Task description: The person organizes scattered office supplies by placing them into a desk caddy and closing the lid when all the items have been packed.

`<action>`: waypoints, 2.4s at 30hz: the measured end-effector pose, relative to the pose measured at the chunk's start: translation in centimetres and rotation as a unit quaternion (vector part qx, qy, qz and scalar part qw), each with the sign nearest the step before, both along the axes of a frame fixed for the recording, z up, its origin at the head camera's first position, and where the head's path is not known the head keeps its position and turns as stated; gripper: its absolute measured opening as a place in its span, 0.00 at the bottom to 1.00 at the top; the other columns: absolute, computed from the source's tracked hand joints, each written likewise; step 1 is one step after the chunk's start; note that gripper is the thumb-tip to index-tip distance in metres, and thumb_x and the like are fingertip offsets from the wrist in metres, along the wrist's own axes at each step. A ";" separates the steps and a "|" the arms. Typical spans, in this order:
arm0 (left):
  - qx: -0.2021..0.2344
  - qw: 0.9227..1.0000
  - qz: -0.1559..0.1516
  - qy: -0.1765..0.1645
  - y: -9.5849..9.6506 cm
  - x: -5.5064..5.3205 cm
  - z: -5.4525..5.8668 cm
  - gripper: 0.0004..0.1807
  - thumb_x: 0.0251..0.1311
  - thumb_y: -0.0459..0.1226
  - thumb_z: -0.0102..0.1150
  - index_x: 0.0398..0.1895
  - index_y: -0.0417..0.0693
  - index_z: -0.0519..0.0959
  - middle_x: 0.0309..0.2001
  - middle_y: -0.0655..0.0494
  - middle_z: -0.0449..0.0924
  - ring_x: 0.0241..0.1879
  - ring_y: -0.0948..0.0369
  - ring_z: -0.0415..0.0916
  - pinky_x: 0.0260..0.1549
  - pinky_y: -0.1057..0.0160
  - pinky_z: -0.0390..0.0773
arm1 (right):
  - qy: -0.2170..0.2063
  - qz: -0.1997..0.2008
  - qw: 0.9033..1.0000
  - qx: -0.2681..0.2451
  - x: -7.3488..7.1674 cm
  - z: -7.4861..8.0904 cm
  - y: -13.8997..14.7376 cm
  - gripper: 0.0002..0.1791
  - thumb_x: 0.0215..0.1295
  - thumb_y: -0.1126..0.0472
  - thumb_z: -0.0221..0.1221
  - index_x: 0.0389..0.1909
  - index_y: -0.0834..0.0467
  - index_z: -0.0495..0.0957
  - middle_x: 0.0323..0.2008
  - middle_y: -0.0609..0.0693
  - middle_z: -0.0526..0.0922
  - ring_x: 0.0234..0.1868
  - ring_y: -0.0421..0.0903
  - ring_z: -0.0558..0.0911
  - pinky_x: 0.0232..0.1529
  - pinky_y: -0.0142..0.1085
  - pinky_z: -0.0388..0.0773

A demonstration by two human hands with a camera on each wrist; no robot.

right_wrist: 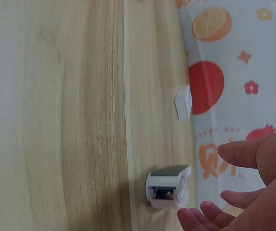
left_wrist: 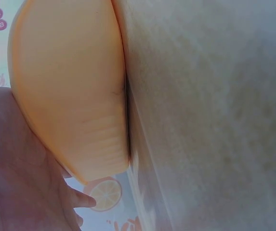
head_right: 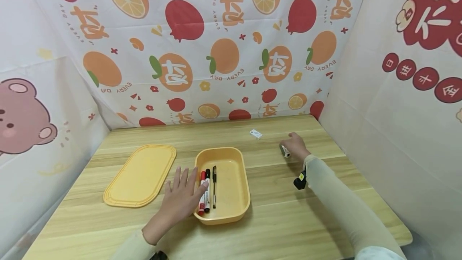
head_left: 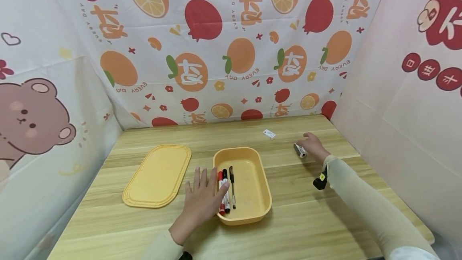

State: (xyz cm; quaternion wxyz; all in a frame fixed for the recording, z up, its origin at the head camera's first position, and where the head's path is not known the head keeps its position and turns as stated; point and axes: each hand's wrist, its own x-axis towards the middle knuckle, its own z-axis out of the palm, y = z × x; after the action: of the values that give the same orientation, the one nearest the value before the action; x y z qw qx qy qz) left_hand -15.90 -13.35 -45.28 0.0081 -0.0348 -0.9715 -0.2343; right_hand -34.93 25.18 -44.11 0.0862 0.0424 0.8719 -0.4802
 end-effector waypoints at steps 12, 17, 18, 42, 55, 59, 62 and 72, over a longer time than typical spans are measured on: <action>-0.004 1.000 -0.003 0.005 0.0 0.1 0.1 0.51 0.67 0.74 0.20 0.82 0.52 0.48 0.81 0.40 0.41 0.81 0.43 0.25 0.70 0.28 0.33 | -0.039 -0.024 0.999 0.001 -0.6 -1.4 0.9 0.40 0.73 0.60 0.53 0.76 0.73 0.46 0.70 0.74 0.61 0.64 0.62 0.71 0.61 0.51 0.76; -0.005 1.000 -0.003 0.005 -0.1 0.1 0.2 0.50 0.68 0.73 0.22 0.82 0.52 0.48 0.81 0.40 0.41 0.81 0.43 0.25 0.70 0.27 0.33 | -0.041 -0.019 0.999 0.013 -0.6 -1.6 0.9 0.39 0.73 0.60 0.53 0.75 0.75 0.47 0.69 0.75 0.62 0.61 0.61 0.72 0.60 0.51 0.76; -0.005 1.000 -0.003 0.005 -0.1 0.2 0.2 0.49 0.69 0.72 0.23 0.82 0.52 0.48 0.81 0.40 0.41 0.81 0.43 0.25 0.70 0.27 0.33 | -0.041 -0.020 0.999 0.013 -0.6 -1.6 0.8 0.39 0.73 0.59 0.53 0.75 0.75 0.48 0.68 0.75 0.63 0.61 0.60 0.72 0.60 0.50 0.76; -0.002 1.000 0.000 -0.001 0.0 0.1 0.0 0.52 0.66 0.74 0.18 0.82 0.52 0.47 0.81 0.40 0.41 0.81 0.43 0.24 0.71 0.28 0.33 | -0.004 -0.023 1.000 0.007 -0.6 -2.8 -0.9 0.37 0.69 0.65 0.60 0.73 0.72 0.56 0.67 0.71 0.66 0.61 0.60 0.72 0.55 0.48 0.78; 0.001 1.000 0.001 -0.002 -0.2 0.1 0.0 0.44 0.73 0.67 0.30 0.82 0.51 0.48 0.81 0.39 0.41 0.81 0.43 0.24 0.70 0.28 0.32 | 0.057 0.012 0.997 0.049 0.2 -1.7 -1.5 0.33 0.67 0.65 0.63 0.70 0.65 0.63 0.66 0.69 0.70 0.59 0.61 0.75 0.47 0.43 0.79; 0.002 1.000 0.002 -0.002 -0.1 0.1 -0.1 0.43 0.74 0.66 0.32 0.82 0.51 0.48 0.81 0.39 0.41 0.80 0.43 0.24 0.70 0.28 0.32 | 0.061 0.013 0.997 0.036 0.7 -1.2 -2.3 0.31 0.67 0.66 0.62 0.69 0.65 0.65 0.63 0.70 0.72 0.55 0.58 0.78 0.47 0.43 0.79; 0.000 1.000 0.003 -0.001 -0.1 0.1 -0.1 0.43 0.74 0.65 0.32 0.82 0.52 0.48 0.81 0.39 0.41 0.81 0.43 0.25 0.70 0.28 0.32 | 0.057 0.020 0.998 0.008 1.4 -0.6 -3.1 0.32 0.67 0.66 0.63 0.69 0.66 0.65 0.58 0.69 0.75 0.49 0.54 0.80 0.47 0.45 0.81; 0.003 1.000 0.000 0.001 -0.1 0.1 -0.1 0.47 0.70 0.71 0.25 0.82 0.51 0.49 0.81 0.39 0.42 0.80 0.42 0.25 0.70 0.28 0.33 | 0.032 0.052 0.995 -0.078 3.8 1.6 -6.0 0.35 0.66 0.61 0.65 0.71 0.63 0.64 0.53 0.62 0.77 0.41 0.45 0.80 0.54 0.53 0.78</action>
State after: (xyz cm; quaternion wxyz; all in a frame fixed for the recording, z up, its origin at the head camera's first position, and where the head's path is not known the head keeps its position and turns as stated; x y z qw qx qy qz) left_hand -15.83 -13.50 -45.35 0.0092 -0.0354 -0.9707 -0.2375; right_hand -31.14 19.22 -42.54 0.0864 -0.0255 0.8352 -0.5425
